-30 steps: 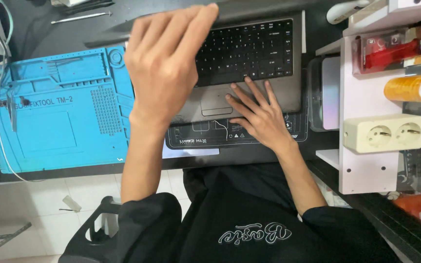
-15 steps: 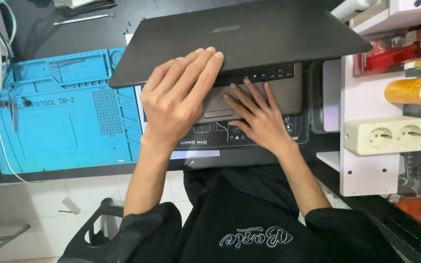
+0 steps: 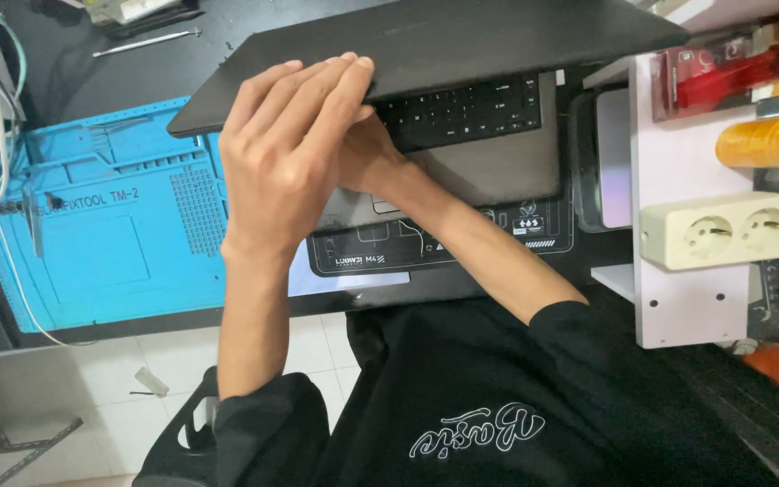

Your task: The person reassembles a laptop by connecting internal cables on the motherboard, securing components with a screwdriver, and attaching the keyboard and screen. The person then closes the laptop and flips it over to inspect the bottom casing.

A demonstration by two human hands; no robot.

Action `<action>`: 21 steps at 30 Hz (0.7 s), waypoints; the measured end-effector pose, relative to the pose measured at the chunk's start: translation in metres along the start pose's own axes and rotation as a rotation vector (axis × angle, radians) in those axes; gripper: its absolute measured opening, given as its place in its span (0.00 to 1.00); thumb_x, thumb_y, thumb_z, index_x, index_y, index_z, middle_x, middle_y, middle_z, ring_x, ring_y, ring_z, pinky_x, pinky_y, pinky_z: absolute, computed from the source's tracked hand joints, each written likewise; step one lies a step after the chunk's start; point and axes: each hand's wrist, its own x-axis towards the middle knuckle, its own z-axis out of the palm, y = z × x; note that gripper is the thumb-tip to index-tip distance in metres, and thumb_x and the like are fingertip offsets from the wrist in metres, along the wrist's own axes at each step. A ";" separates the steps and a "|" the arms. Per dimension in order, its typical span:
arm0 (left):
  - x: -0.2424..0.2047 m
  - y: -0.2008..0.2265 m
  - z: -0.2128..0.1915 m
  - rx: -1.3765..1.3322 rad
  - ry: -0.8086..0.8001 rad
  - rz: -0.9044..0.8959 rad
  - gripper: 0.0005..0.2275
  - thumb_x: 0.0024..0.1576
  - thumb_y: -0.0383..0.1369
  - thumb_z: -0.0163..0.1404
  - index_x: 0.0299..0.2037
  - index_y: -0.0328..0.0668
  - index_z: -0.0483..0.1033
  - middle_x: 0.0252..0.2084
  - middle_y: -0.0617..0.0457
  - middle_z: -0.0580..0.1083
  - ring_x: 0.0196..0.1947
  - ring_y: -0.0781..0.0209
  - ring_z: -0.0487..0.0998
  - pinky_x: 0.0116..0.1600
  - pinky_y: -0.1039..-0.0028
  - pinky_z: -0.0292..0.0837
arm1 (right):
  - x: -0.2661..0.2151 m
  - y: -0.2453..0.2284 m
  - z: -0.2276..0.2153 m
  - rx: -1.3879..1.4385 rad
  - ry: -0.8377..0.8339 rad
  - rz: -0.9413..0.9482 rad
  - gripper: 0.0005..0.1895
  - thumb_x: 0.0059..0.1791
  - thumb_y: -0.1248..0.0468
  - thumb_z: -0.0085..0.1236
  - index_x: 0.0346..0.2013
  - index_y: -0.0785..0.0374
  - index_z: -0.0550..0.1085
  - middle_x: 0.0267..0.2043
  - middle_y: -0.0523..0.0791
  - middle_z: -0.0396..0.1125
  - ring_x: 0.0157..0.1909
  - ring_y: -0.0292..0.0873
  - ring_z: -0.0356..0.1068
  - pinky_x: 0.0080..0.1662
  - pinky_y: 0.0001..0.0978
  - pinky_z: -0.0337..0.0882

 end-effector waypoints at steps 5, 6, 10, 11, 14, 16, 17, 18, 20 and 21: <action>0.002 -0.004 -0.015 -0.112 -0.108 0.015 0.13 0.64 0.21 0.54 0.59 0.32 0.73 0.56 0.47 0.76 0.57 0.54 0.79 0.67 0.66 0.71 | 0.003 -0.005 0.012 -0.014 0.080 0.042 0.12 0.52 0.57 0.55 0.44 0.62 0.72 0.47 0.49 0.71 0.51 0.52 0.71 0.49 0.47 0.70; 0.003 -0.005 -0.018 -0.103 -0.131 -0.002 0.12 0.65 0.22 0.55 0.58 0.33 0.74 0.55 0.48 0.77 0.56 0.55 0.79 0.68 0.65 0.70 | 0.005 -0.004 0.015 -0.037 0.080 0.029 0.14 0.50 0.56 0.57 0.45 0.61 0.73 0.49 0.49 0.71 0.52 0.53 0.70 0.50 0.48 0.70; 0.008 -0.014 -0.030 0.031 -0.157 -0.035 0.13 0.64 0.32 0.62 0.54 0.35 0.77 0.49 0.49 0.79 0.53 0.53 0.80 0.68 0.58 0.67 | 0.012 -0.004 0.013 -0.133 0.137 -0.074 0.22 0.46 0.52 0.62 0.49 0.61 0.73 0.52 0.51 0.70 0.54 0.56 0.69 0.51 0.51 0.68; 0.004 -0.015 -0.032 0.029 -0.160 -0.037 0.13 0.64 0.32 0.62 0.54 0.35 0.77 0.49 0.49 0.79 0.53 0.53 0.80 0.68 0.58 0.67 | 0.008 -0.002 0.016 -0.131 0.134 -0.071 0.22 0.46 0.52 0.62 0.49 0.61 0.73 0.52 0.51 0.70 0.54 0.56 0.69 0.51 0.51 0.68; -0.004 -0.018 -0.037 -0.020 -0.157 -0.078 0.10 0.64 0.29 0.58 0.54 0.34 0.76 0.51 0.50 0.78 0.55 0.55 0.79 0.73 0.58 0.64 | 0.001 0.004 0.024 -0.138 0.204 -0.137 0.26 0.47 0.50 0.63 0.54 0.62 0.71 0.56 0.52 0.68 0.58 0.57 0.68 0.55 0.53 0.67; -0.007 -0.017 -0.040 -0.025 -0.174 -0.121 0.09 0.65 0.26 0.58 0.53 0.35 0.77 0.51 0.50 0.79 0.58 0.54 0.79 0.72 0.58 0.64 | 0.000 0.005 0.028 -0.113 0.196 -0.108 0.28 0.49 0.50 0.62 0.57 0.64 0.70 0.58 0.53 0.68 0.60 0.57 0.68 0.58 0.53 0.67; -0.011 -0.016 -0.038 -0.024 -0.176 -0.126 0.09 0.65 0.26 0.58 0.53 0.35 0.77 0.51 0.50 0.79 0.58 0.54 0.79 0.72 0.58 0.64 | 0.001 0.003 0.028 -0.110 0.192 -0.109 0.28 0.49 0.50 0.62 0.57 0.64 0.70 0.58 0.53 0.68 0.60 0.57 0.68 0.58 0.53 0.67; -0.015 -0.016 -0.037 -0.017 -0.160 -0.125 0.10 0.65 0.25 0.57 0.55 0.36 0.77 0.53 0.50 0.78 0.58 0.55 0.79 0.70 0.61 0.66 | 0.001 0.001 0.027 -0.109 0.179 -0.095 0.28 0.48 0.50 0.62 0.55 0.65 0.71 0.55 0.54 0.69 0.57 0.57 0.69 0.55 0.53 0.68; -0.018 -0.013 -0.033 -0.012 -0.143 -0.124 0.11 0.66 0.25 0.55 0.57 0.36 0.77 0.54 0.50 0.78 0.58 0.56 0.79 0.69 0.64 0.68 | 0.002 0.001 0.028 -0.110 0.166 -0.081 0.29 0.47 0.49 0.62 0.54 0.66 0.71 0.52 0.54 0.70 0.54 0.58 0.70 0.53 0.54 0.68; -0.019 -0.011 -0.032 0.005 -0.128 -0.122 0.10 0.66 0.24 0.56 0.56 0.36 0.77 0.54 0.50 0.79 0.57 0.55 0.80 0.68 0.63 0.70 | 0.002 0.003 0.031 -0.058 0.162 -0.078 0.24 0.47 0.51 0.62 0.51 0.64 0.74 0.48 0.52 0.71 0.51 0.57 0.71 0.51 0.52 0.69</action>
